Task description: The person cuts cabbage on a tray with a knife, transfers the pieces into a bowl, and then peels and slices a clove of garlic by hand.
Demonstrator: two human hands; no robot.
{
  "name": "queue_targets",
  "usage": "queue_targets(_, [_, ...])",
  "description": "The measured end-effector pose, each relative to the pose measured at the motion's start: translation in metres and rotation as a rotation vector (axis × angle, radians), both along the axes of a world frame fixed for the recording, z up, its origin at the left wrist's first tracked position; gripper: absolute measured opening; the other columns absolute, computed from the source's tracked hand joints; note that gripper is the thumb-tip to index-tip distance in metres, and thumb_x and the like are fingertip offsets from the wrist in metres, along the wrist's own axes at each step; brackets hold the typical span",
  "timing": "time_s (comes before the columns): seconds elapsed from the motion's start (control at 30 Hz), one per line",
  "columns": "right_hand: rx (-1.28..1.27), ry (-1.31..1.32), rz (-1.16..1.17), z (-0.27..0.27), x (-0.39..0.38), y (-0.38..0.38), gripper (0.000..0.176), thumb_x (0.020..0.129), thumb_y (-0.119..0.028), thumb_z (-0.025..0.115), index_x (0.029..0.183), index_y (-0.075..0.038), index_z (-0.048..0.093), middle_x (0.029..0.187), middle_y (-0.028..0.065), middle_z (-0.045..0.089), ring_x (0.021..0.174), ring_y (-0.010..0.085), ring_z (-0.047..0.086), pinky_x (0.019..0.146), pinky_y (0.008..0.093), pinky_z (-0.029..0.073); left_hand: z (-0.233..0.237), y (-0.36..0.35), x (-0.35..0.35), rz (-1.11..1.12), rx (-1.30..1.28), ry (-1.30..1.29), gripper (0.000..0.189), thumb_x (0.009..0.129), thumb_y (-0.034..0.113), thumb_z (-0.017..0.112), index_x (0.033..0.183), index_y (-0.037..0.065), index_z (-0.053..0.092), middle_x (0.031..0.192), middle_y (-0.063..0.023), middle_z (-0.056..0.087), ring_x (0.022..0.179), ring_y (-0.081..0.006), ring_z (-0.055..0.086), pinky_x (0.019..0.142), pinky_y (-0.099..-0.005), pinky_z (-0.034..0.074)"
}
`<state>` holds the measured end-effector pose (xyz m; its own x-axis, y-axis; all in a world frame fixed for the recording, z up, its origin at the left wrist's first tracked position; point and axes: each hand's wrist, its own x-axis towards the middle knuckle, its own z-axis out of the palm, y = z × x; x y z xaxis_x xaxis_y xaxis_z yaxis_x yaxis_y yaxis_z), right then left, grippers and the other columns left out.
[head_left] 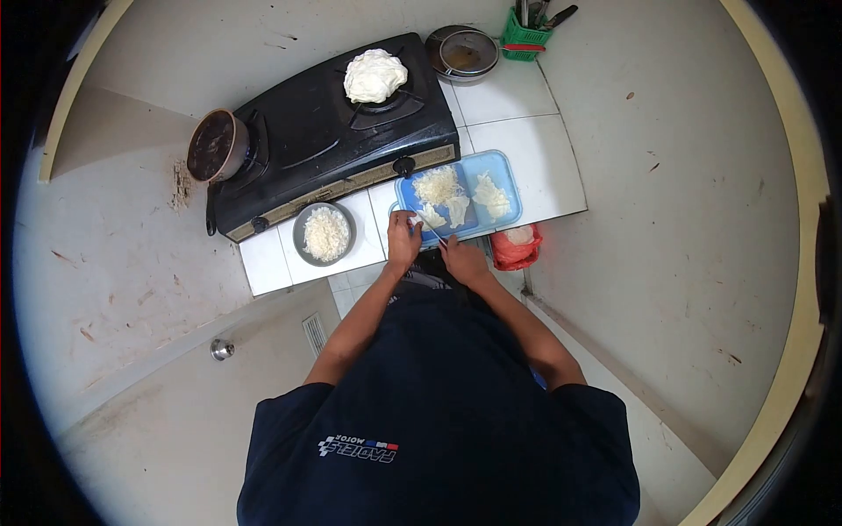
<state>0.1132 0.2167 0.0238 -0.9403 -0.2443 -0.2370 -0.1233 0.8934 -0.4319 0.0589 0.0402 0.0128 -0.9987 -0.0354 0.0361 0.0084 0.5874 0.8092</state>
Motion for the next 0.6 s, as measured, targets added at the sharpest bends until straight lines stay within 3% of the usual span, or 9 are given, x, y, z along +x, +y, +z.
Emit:
queue_targets(0.2, [0.048, -0.116, 0.0, 0.001, 0.009, 0.01, 0.041, 0.103, -0.038, 0.049, 0.101, 0.003, 0.055, 0.075, 0.0223, 0.071, 0.069, 0.041, 0.071, 0.064, 0.0534, 0.057, -0.006, -0.003, -0.001, -0.007, 0.031, -0.03, 0.028, 0.081, -0.002, 0.074, 0.107, -0.001, 0.064, 0.098, -0.0164, 0.057, 0.08, -0.0283, 0.062, 0.076, -0.0399, 0.052])
queue_targets(0.47, [-0.133, -0.152, 0.007, 0.005, -0.016, 0.004, 0.044, 0.103, -0.036, 0.049, 0.106, 0.007, 0.058, 0.082, 0.0288, 0.069, 0.077, 0.0463, 0.069, 0.071, 0.0567, 0.054, -0.004, -0.015, -0.005, 0.014, 0.057, -0.131, 0.034, 0.077, 0.002, 0.077, 0.11, 0.0, 0.065, 0.101, -0.0139, 0.064, 0.079, -0.0238, 0.065, 0.074, -0.0359, 0.056])
queue_targets(0.53, [-0.143, -0.169, 0.068, -0.002, -0.013, 0.021, 0.044, 0.103, -0.036, 0.049, 0.108, 0.006, 0.059, 0.084, 0.0289, 0.069, 0.08, 0.0461, 0.069, 0.073, 0.0564, 0.054, 0.0, -0.022, -0.004, 0.093, 0.13, -0.224, 0.039, 0.079, 0.005, 0.079, 0.115, 0.0, 0.065, 0.114, -0.0131, 0.068, 0.088, -0.02, 0.068, 0.08, -0.0326, 0.056])
queue_targets(0.6, [-0.15, -0.191, 0.132, -0.007, -0.006, 0.04, 0.043, 0.103, -0.036, 0.049, 0.109, 0.005, 0.06, 0.087, 0.0289, 0.069, 0.083, 0.0458, 0.068, 0.076, 0.056, 0.053, 0.002, -0.028, -0.005, 0.103, 0.189, -0.287, 0.041, 0.08, 0.006, 0.079, 0.118, 0.0, 0.066, 0.118, -0.0117, 0.068, 0.091, -0.0194, 0.067, 0.081, -0.032, 0.056])
